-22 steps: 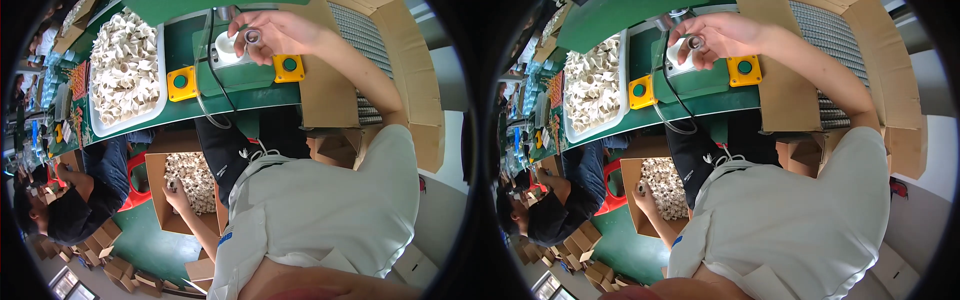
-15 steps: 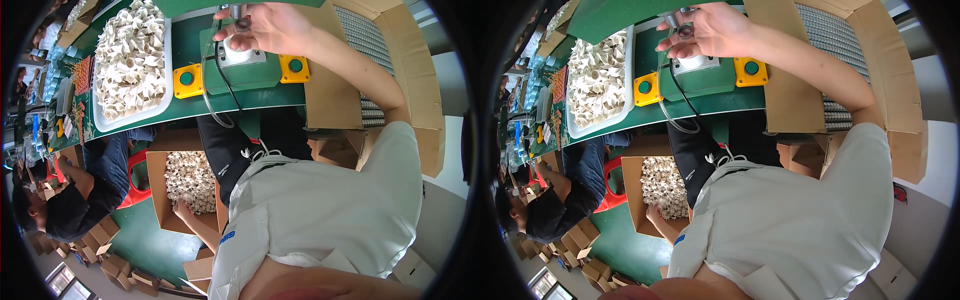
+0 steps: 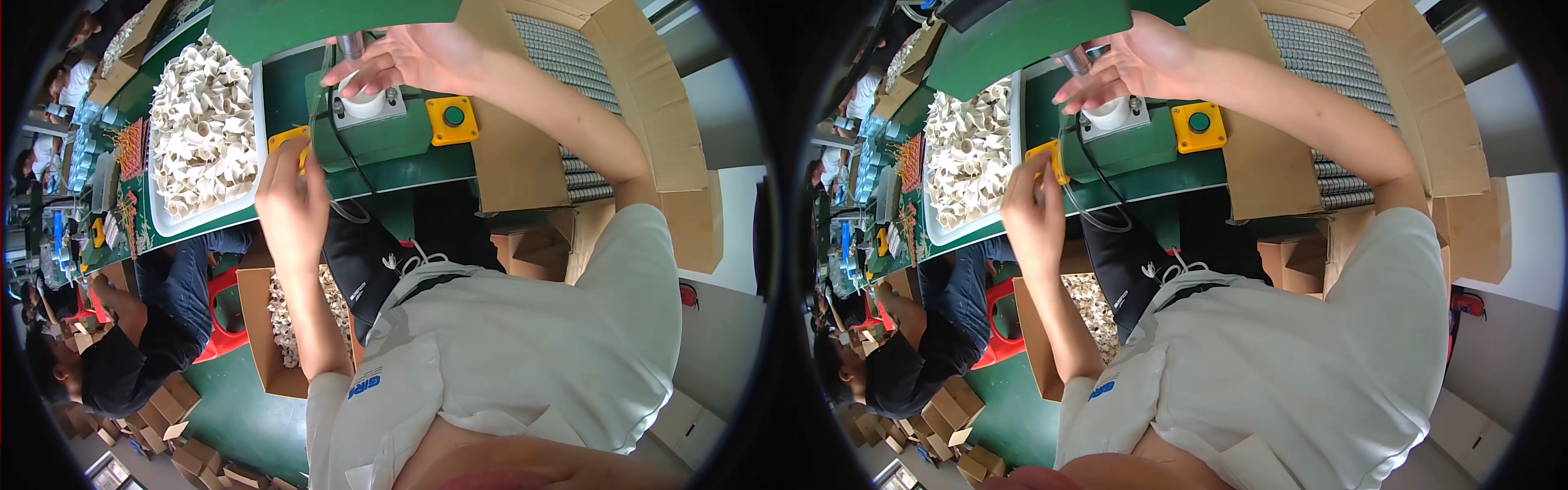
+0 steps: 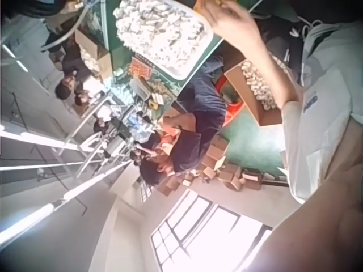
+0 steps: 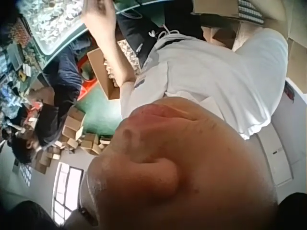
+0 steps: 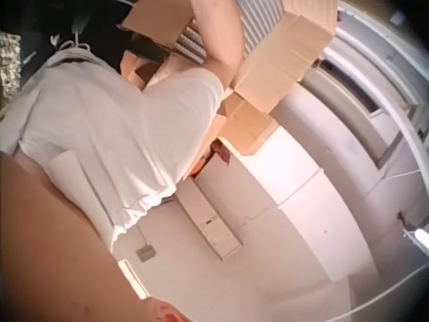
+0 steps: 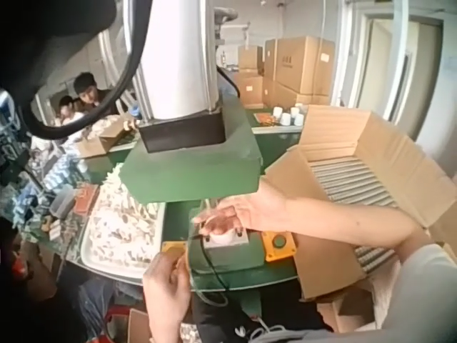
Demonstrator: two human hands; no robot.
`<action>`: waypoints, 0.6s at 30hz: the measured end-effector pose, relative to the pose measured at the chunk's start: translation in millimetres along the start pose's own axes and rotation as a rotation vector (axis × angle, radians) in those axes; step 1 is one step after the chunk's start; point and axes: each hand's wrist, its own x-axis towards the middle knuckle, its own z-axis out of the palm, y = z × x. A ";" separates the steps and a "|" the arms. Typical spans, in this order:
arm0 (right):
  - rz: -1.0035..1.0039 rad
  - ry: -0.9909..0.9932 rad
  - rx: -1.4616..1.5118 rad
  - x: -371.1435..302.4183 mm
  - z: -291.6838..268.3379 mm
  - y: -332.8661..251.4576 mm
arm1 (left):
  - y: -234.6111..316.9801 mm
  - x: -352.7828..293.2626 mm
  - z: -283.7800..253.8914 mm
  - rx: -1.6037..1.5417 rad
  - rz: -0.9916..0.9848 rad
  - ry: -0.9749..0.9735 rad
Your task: The person assembles plastic components and metal tubes using an assembly press machine.
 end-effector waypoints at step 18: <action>0.439 -0.013 -0.858 -198.5 -136.4 66.5 | 2.3 76.1 99.4 0.324 0.309 -0.169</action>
